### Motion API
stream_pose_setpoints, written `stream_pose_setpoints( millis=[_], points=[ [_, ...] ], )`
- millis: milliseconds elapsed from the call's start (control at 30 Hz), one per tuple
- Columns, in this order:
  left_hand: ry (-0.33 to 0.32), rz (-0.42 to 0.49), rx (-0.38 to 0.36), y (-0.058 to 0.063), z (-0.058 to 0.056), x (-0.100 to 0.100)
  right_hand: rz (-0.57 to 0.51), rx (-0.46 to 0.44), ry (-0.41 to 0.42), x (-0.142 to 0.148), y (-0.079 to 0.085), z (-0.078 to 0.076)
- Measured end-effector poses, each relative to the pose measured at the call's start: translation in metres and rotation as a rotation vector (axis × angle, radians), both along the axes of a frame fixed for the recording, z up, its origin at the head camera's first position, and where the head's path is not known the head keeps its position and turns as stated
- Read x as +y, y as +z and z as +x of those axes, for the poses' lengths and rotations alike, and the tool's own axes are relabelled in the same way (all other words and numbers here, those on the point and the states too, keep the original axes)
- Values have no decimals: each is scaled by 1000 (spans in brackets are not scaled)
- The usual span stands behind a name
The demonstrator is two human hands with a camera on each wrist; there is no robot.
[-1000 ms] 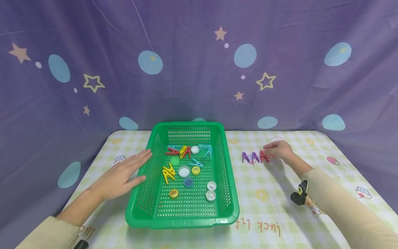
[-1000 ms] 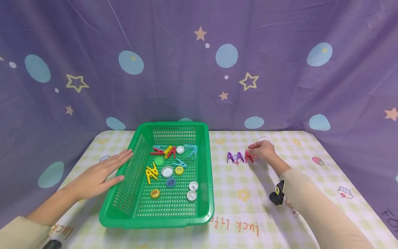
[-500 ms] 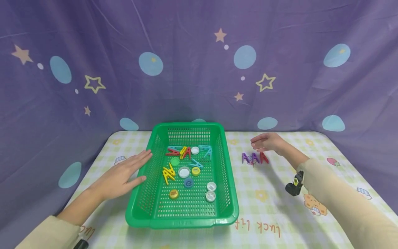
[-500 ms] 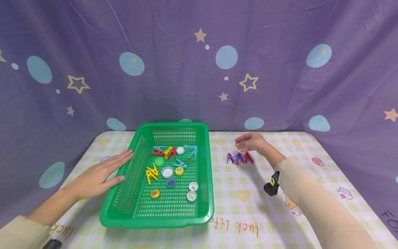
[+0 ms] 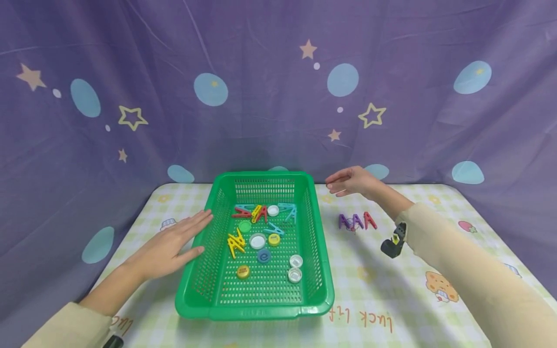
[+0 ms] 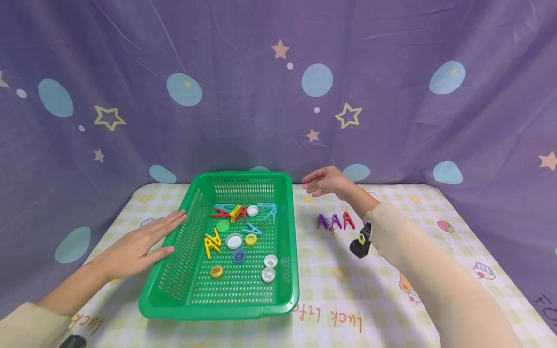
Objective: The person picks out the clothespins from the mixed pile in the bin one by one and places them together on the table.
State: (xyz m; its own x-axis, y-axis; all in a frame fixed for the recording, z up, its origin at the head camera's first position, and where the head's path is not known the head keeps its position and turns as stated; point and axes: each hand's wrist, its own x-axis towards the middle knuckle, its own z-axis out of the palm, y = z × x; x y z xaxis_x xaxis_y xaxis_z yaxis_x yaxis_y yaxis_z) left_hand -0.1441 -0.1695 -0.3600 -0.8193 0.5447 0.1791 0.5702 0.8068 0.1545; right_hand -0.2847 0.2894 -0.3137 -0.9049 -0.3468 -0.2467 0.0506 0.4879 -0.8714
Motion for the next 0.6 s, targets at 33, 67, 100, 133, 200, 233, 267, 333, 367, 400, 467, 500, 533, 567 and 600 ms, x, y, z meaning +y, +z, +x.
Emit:
stream_pose_setpoints(
  millis=[33, 67, 100, 133, 200, 233, 267, 333, 367, 400, 467, 500, 533, 567, 600],
  points=[
    [-2, 1, 3, 0, 0, 0, 4, 7, 1, -5, 4, 0],
    [-4, 4, 5, 0, 0, 0, 7, 13, 6, -11, 7, -1],
    [-6, 8, 6, -1, 0, 0, 11, 19, 11, -17, 10, -1],
    [-9, 12, 8, -1, 0, 0, 18, 26, 17, -23, 13, -1],
    [-13, 19, 9, -3, 1, 0, 29, 36, 27, -35, 18, -1],
    [-13, 21, 9, -3, 2, 0, 33, 38, 33, -42, 20, -1],
    [-13, 22, 9, -4, 2, 0, 34, 40, 44, -48, 21, -1],
    [-12, 20, 12, -4, 3, 0, 32, 41, 65, -62, 24, -1],
    [-10, 17, 15, -4, 3, 0, 32, 42, 77, -68, 25, -1],
    [-9, 15, 18, -4, 3, 0, 32, 44, 89, -75, 25, -1],
    [-9, 12, 24, -3, 3, 0, 42, 49, 118, -87, 27, 0],
    [-9, 10, 27, -3, 3, 0, 46, 47, 129, -94, 28, 0],
    [-10, 8, 30, -2, 3, 0, 57, 48, 144, -100, 29, 1],
    [-11, 7, 31, -1, 2, 0, 67, 49, 158, -107, 30, 1],
    [-12, 7, 32, -1, 2, 0, 77, 48, 171, -113, 30, 2]
  ],
)
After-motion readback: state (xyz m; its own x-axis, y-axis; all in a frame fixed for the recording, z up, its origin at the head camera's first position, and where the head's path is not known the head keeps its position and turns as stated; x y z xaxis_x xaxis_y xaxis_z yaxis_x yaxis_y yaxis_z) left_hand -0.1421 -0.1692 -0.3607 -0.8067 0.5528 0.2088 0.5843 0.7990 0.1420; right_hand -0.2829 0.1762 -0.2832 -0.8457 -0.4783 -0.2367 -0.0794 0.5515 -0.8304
